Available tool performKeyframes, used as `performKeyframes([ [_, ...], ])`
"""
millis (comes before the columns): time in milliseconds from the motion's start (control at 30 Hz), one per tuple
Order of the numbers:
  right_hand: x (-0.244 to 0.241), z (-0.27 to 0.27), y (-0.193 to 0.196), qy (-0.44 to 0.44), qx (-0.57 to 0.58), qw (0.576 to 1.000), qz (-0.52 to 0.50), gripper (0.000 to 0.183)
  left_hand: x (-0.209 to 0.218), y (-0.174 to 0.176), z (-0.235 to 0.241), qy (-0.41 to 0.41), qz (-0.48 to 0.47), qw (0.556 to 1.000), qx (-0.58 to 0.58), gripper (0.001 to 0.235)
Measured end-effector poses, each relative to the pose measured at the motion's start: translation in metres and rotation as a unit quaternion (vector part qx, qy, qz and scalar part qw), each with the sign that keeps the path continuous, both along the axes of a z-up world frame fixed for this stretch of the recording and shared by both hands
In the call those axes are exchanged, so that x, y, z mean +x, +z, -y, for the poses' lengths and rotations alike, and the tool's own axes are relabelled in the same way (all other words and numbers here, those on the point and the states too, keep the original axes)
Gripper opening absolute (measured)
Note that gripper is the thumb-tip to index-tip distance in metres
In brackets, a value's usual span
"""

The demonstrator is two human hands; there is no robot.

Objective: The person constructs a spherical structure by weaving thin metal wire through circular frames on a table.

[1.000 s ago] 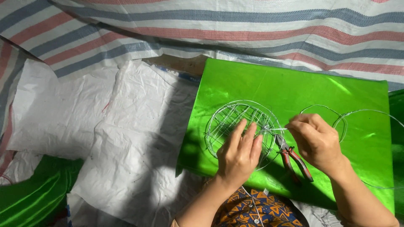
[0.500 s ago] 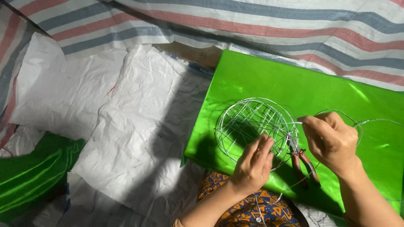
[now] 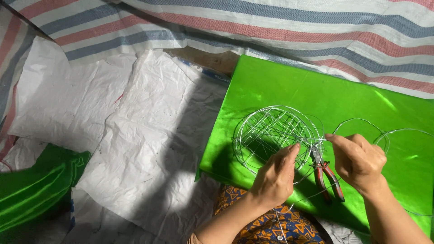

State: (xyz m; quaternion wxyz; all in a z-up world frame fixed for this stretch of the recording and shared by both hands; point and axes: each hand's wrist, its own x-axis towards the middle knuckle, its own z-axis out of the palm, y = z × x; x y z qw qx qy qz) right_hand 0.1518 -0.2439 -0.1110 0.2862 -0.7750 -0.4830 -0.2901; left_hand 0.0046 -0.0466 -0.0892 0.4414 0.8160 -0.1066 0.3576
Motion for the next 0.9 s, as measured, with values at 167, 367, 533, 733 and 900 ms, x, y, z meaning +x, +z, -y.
performKeyframes([
  [167, 0.005, 0.006, -0.019, 0.010, 0.020, 0.999, -0.028, 0.033, 0.002, 0.009, -0.004, -0.001, -0.025, 1.000, -0.016, 0.033],
  [367, 0.009, 0.016, -0.027, -0.021, 0.030, 0.999, -0.031, 0.033, 0.001, -0.012, -0.056, 0.087, -0.055, 0.985, -0.142, 0.041],
  [533, 0.004, 0.012, -0.016, -0.037, -0.005, 0.999, -0.011, 0.062, 0.019, -0.047, -0.099, 0.175, -0.256, 0.945, -0.101, 0.058],
  [733, -0.001, 0.003, -0.003, -0.035, -0.006, 0.999, -0.034, 0.055, 0.035, -0.073, -0.110, 0.112, -0.301, 0.932, -0.169, 0.058],
  [900, -0.006, -0.008, 0.011, -0.032, 0.002, 0.997, -0.069, 0.045, 0.041, -0.073, -0.129, -0.026, -0.393, 0.884, -0.251, 0.061],
])
